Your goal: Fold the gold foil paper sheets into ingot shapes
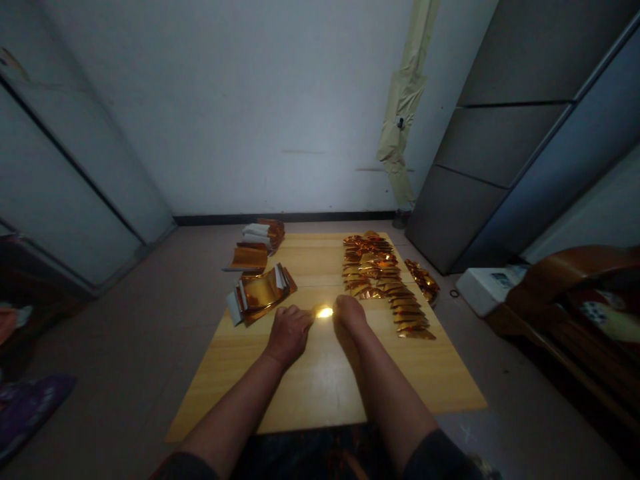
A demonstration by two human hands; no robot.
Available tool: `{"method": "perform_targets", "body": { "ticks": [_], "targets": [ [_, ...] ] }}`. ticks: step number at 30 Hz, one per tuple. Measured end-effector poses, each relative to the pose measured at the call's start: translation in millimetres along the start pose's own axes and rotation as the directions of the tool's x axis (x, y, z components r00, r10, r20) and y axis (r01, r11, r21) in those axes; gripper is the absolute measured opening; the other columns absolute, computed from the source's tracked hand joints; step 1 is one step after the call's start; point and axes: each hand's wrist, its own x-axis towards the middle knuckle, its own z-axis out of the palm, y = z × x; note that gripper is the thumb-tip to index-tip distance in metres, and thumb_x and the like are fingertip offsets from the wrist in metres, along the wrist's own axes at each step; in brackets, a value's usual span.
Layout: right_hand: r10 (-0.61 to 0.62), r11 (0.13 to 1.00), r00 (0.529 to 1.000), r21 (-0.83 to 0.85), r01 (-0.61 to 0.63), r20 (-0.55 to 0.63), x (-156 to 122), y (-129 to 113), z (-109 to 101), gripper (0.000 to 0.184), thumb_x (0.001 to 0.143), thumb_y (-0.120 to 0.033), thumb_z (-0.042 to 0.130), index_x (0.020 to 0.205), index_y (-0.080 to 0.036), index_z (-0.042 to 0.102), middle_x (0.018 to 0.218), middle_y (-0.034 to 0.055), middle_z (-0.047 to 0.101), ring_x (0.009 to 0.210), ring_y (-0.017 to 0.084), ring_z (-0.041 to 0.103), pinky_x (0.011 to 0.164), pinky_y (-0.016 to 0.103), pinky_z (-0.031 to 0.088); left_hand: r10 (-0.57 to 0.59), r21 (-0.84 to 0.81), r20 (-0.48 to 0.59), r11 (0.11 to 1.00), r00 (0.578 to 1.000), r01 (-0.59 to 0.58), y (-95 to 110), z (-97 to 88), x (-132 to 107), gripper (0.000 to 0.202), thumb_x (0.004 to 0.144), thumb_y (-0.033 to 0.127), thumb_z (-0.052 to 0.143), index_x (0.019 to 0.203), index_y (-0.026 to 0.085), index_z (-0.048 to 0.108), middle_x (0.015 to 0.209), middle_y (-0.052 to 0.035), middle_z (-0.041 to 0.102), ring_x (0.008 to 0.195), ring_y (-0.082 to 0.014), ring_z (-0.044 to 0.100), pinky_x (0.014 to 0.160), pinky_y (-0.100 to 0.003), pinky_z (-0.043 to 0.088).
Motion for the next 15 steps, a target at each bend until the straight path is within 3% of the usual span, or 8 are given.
{"method": "perform_targets", "body": {
  "ticks": [4, 9, 15],
  "targets": [
    [0.002, 0.999, 0.998, 0.041, 0.000, -0.063, 1, 4, -5, 0.024, 0.082, -0.012, 0.050, 0.092, -0.017, 0.071, 0.095, 0.0091, 0.071, 0.084, 0.017, 0.064, 0.063, 0.023, 0.036, 0.004, 0.009, 0.009, 1.000, 1.000, -0.004, 3, -1.2, 3, 0.019, 0.089, 0.018, 0.051, 0.094, 0.022, 0.069, 0.101, -0.0072, 0.072, 0.091, -0.0221, 0.056, 0.079, -0.041, 0.032],
    [-0.140, 0.964, 0.985, 0.214, 0.159, -0.103, 9, -13, 2, 0.022, 0.072, -0.009, 0.059, 0.088, -0.018, 0.069, 0.088, 0.0027, 0.071, 0.080, 0.013, 0.061, 0.063, 0.019, 0.035, 0.008, 0.083, 0.053, 0.996, 0.999, -0.012, 9, -6.6, 11, 0.020, 0.090, 0.019, 0.048, 0.083, 0.019, 0.066, 0.089, -0.0079, 0.070, 0.091, -0.0233, 0.054, 0.079, -0.041, 0.032],
    [-0.060, 0.985, 0.997, 0.158, 0.066, -0.044, 15, -32, 21, 0.016, 0.072, -0.014, 0.063, 0.085, -0.020, 0.070, 0.088, 0.0052, 0.072, 0.078, 0.015, 0.062, 0.059, 0.022, 0.034, -0.005, 0.071, 0.044, 0.997, 0.999, 0.002, 9, -8.1, 8, 0.017, 0.089, 0.018, 0.050, 0.086, 0.019, 0.067, 0.094, -0.0072, 0.070, 0.095, -0.0231, 0.054, 0.079, -0.041, 0.032]
  ]
}}
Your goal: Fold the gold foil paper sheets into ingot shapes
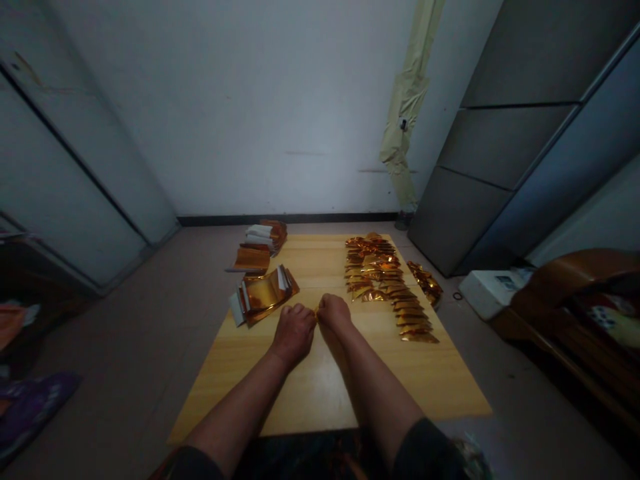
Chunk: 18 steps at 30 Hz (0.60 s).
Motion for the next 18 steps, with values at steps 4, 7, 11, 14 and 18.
{"method": "perform_targets", "body": {
  "ticks": [4, 7, 11, 14, 18],
  "targets": [
    [0.047, 0.997, 0.999, -0.061, -0.045, 0.026, 2, -2, 1, 0.016, 0.073, -0.022, 0.065, 0.088, -0.021, 0.070, 0.093, 0.0057, 0.071, 0.081, 0.017, 0.063, 0.058, 0.022, 0.035, -0.034, -0.049, -0.021, 0.998, 0.999, 0.033, -1, 2.4, -6, 0.017, 0.086, 0.017, 0.053, 0.093, 0.021, 0.068, 0.101, -0.0061, 0.071, 0.096, -0.0226, 0.055, 0.079, -0.042, 0.032],
    [0.050, 0.996, 0.998, -0.069, -0.048, 0.028, 4, -2, 1, 0.019, 0.071, -0.022, 0.067, 0.090, -0.021, 0.070, 0.093, 0.0062, 0.071, 0.081, 0.018, 0.064, 0.059, 0.023, 0.036, -0.044, -0.061, -0.037, 0.997, 0.998, 0.042, -1, 4.2, -9, 0.021, 0.085, 0.016, 0.054, 0.098, 0.022, 0.069, 0.105, -0.0056, 0.072, 0.097, -0.0228, 0.056, 0.080, -0.042, 0.032],
    [0.051, 0.997, 0.999, -0.054, -0.051, -0.003, 5, 4, -1, 0.016, 0.074, -0.016, 0.063, 0.088, -0.019, 0.071, 0.090, 0.0076, 0.072, 0.079, 0.017, 0.064, 0.060, 0.023, 0.035, -0.064, -0.069, -0.037, 0.996, 0.997, 0.061, -1, 5.2, -13, 0.025, 0.084, 0.015, 0.055, 0.101, 0.024, 0.069, 0.113, -0.0040, 0.071, 0.098, -0.0232, 0.056, 0.081, -0.044, 0.032],
    [0.055, 0.997, 0.998, -0.048, -0.056, -0.015, 4, 12, -4, 0.015, 0.077, -0.013, 0.059, 0.086, -0.018, 0.070, 0.087, 0.0069, 0.072, 0.078, 0.016, 0.063, 0.058, 0.022, 0.034, -0.075, -0.070, -0.023, 0.995, 0.997, 0.073, 0, 4.9, -15, 0.027, 0.084, 0.016, 0.054, 0.104, 0.026, 0.069, 0.119, -0.0034, 0.069, 0.097, -0.0233, 0.055, 0.081, -0.044, 0.032],
    [0.077, 0.996, 0.996, -0.048, -0.079, -0.038, 0, 23, -10, 0.016, 0.080, -0.012, 0.057, 0.087, -0.017, 0.070, 0.087, 0.0074, 0.072, 0.077, 0.015, 0.063, 0.057, 0.022, 0.032, -0.080, -0.066, -0.018, 0.995, 0.997, 0.078, 2, 4.3, -15, 0.029, 0.084, 0.015, 0.054, 0.107, 0.027, 0.068, 0.122, -0.0020, 0.068, 0.096, -0.0231, 0.055, 0.080, -0.043, 0.032]
  ]
}}
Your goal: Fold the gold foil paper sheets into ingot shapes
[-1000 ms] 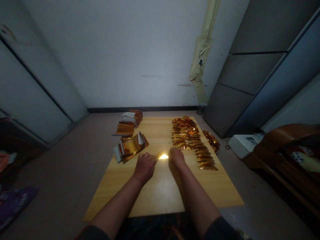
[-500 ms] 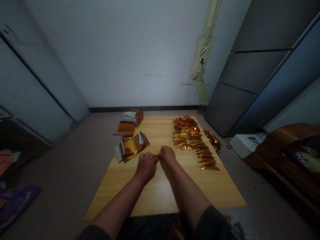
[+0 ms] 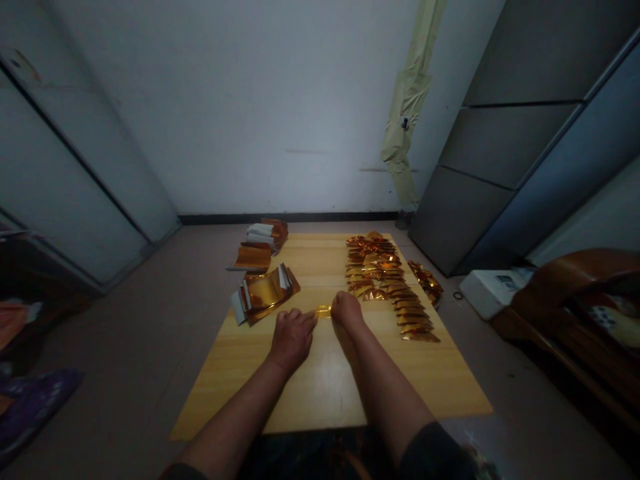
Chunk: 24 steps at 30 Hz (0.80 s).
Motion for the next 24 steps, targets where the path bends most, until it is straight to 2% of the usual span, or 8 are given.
{"method": "perform_targets", "body": {
  "ticks": [5, 8, 11, 14, 19, 24],
  "targets": [
    [0.011, 1.000, 1.000, -0.012, -0.011, -0.028, 1, -4, -3, 0.023, 0.077, -0.006, 0.055, 0.094, -0.015, 0.070, 0.091, 0.0112, 0.072, 0.082, 0.018, 0.064, 0.061, 0.023, 0.035, -0.011, -0.008, 0.008, 1.000, 1.000, 0.011, 2, -1.4, 2, 0.027, 0.085, 0.016, 0.053, 0.105, 0.026, 0.068, 0.119, -0.0025, 0.070, 0.097, -0.0233, 0.055, 0.081, -0.043, 0.032],
    [-0.125, 0.992, 0.992, 0.029, 0.124, 0.020, 6, -14, -1, 0.030, 0.076, -0.008, 0.057, 0.101, -0.019, 0.070, 0.100, 0.0077, 0.072, 0.089, 0.016, 0.063, 0.068, 0.021, 0.038, -0.012, 0.000, 0.017, 1.000, 1.000, 0.012, 3, -2.2, 3, 0.028, 0.083, 0.014, 0.054, 0.105, 0.025, 0.068, 0.119, -0.0038, 0.070, 0.098, -0.0242, 0.056, 0.080, -0.043, 0.033],
    [-0.245, 0.969, 0.961, 0.072, 0.238, 0.126, 11, -22, 3, 0.027, 0.071, -0.010, 0.062, 0.092, -0.023, 0.073, 0.095, 0.0011, 0.073, 0.088, 0.014, 0.063, 0.068, 0.018, 0.039, -0.011, 0.013, 0.013, 1.000, 1.000, 0.011, 2, -1.4, 2, 0.032, 0.082, 0.013, 0.054, 0.108, 0.025, 0.067, 0.120, -0.0044, 0.069, 0.098, -0.0244, 0.056, 0.079, -0.043, 0.033],
    [-0.253, 0.967, 0.950, 0.072, 0.243, 0.183, 17, -23, 6, 0.024, 0.069, -0.009, 0.061, 0.086, -0.022, 0.074, 0.089, -0.0003, 0.074, 0.082, 0.013, 0.063, 0.064, 0.018, 0.038, -0.009, 0.017, -0.015, 1.000, 1.000, 0.010, 1, 1.0, -2, 0.032, 0.084, 0.014, 0.054, 0.111, 0.026, 0.066, 0.121, -0.0041, 0.068, 0.097, -0.0234, 0.057, 0.078, -0.042, 0.035],
    [-0.253, 0.967, 0.937, 0.071, 0.243, 0.242, 22, -22, 3, 0.024, 0.068, -0.007, 0.061, 0.084, -0.019, 0.073, 0.085, -0.0004, 0.073, 0.076, 0.012, 0.062, 0.058, 0.017, 0.036, -0.069, 0.052, -0.069, 0.996, 0.995, 0.073, 0, 2.7, -8, 0.022, 0.090, 0.021, 0.050, 0.103, 0.021, 0.068, 0.112, -0.0074, 0.070, 0.096, -0.0236, 0.058, 0.080, -0.041, 0.037],
    [-0.252, 0.968, 0.930, 0.063, 0.244, 0.269, 22, -22, 0, 0.017, 0.069, -0.013, 0.066, 0.083, -0.019, 0.071, 0.079, -0.0020, 0.071, 0.069, 0.011, 0.059, 0.054, 0.017, 0.034, -0.102, 0.086, -0.051, 0.991, 0.993, 0.106, 2, -0.7, -11, 0.023, 0.090, 0.023, 0.049, 0.104, 0.020, 0.066, 0.112, -0.0088, 0.069, 0.100, -0.0255, 0.056, 0.080, -0.041, 0.038]
  ]
}}
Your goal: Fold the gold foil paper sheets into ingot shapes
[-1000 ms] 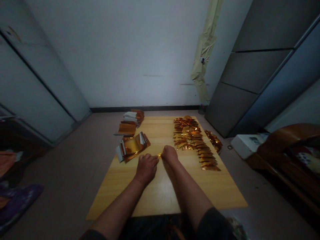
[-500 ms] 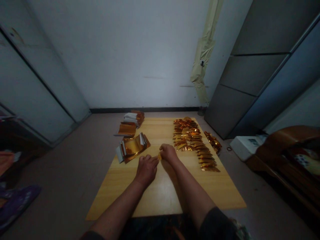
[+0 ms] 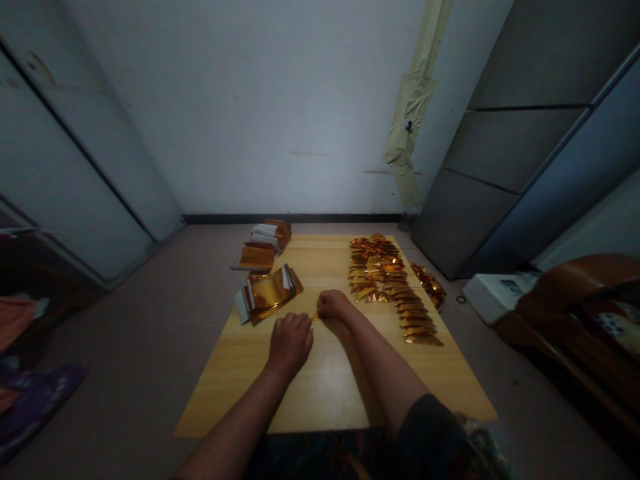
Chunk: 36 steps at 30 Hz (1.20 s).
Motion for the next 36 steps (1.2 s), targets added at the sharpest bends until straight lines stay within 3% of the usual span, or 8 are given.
{"method": "perform_targets", "body": {
  "ticks": [4, 7, 20, 26, 31, 36],
  "targets": [
    [-0.012, 1.000, 1.000, -0.023, 0.012, -0.006, 0, -2, 1, 0.023, 0.062, -0.025, 0.077, 0.084, -0.021, 0.070, 0.079, -0.0035, 0.069, 0.068, 0.011, 0.057, 0.054, 0.019, 0.033, 0.002, 0.012, 0.010, 1.000, 1.000, -0.002, 1, -2.2, 1, 0.023, 0.089, 0.023, 0.050, 0.105, 0.020, 0.066, 0.110, -0.0094, 0.068, 0.099, -0.0269, 0.055, 0.079, -0.043, 0.038],
    [-0.015, 0.999, 1.000, -0.044, 0.014, -0.026, 1, -3, 2, 0.029, 0.059, -0.027, 0.080, 0.085, -0.022, 0.069, 0.083, -0.0026, 0.069, 0.070, 0.012, 0.057, 0.056, 0.020, 0.033, 0.007, 0.021, 0.015, 1.000, 1.000, -0.007, 2, -3.1, 1, 0.023, 0.090, 0.023, 0.049, 0.105, 0.020, 0.066, 0.110, -0.0097, 0.068, 0.099, -0.0268, 0.055, 0.078, -0.043, 0.037],
    [0.016, 1.000, 0.993, 0.010, -0.015, -0.114, 5, 4, 6, 0.020, 0.070, -0.010, 0.063, 0.085, -0.020, 0.071, 0.086, -0.0006, 0.072, 0.076, 0.012, 0.060, 0.060, 0.017, 0.036, 0.022, 0.039, 0.044, 0.999, 0.999, -0.023, 4, -3.9, 3, 0.018, 0.088, 0.019, 0.049, 0.096, 0.018, 0.065, 0.106, -0.0105, 0.066, 0.100, -0.0269, 0.053, 0.080, -0.043, 0.038],
    [0.004, 1.000, 0.992, 0.007, -0.003, -0.127, 7, 5, 10, 0.020, 0.070, -0.009, 0.062, 0.084, -0.020, 0.071, 0.086, -0.0006, 0.072, 0.079, 0.012, 0.061, 0.061, 0.017, 0.035, 0.106, -0.120, 0.021, 0.987, 0.994, -0.103, 14, 6.3, 19, 0.023, 0.092, 0.014, 0.040, 0.098, 0.018, 0.062, 0.098, -0.0089, 0.063, 0.092, -0.0224, 0.051, 0.082, -0.037, 0.043],
    [-0.001, 1.000, 0.990, -0.001, 0.001, -0.140, 9, 6, 10, 0.019, 0.070, -0.010, 0.062, 0.083, -0.020, 0.071, 0.084, -0.0007, 0.072, 0.078, 0.012, 0.060, 0.062, 0.017, 0.035, 0.041, -0.209, 0.006, 0.977, 0.999, -0.039, 16, 18.5, 29, 0.023, 0.089, 0.011, 0.041, 0.089, 0.019, 0.063, 0.092, -0.0087, 0.061, 0.088, -0.0220, 0.052, 0.081, -0.037, 0.046],
    [0.036, 0.999, 0.983, -0.014, -0.039, -0.180, 8, 6, 8, 0.018, 0.070, -0.010, 0.061, 0.082, -0.019, 0.071, 0.084, 0.0015, 0.072, 0.077, 0.013, 0.060, 0.061, 0.019, 0.034, -0.006, -0.244, 0.040, 0.970, 0.999, 0.016, 13, 18.1, 34, 0.023, 0.084, 0.008, 0.045, 0.091, 0.019, 0.064, 0.092, -0.0066, 0.061, 0.090, -0.0207, 0.052, 0.082, -0.033, 0.046]
  ]
}}
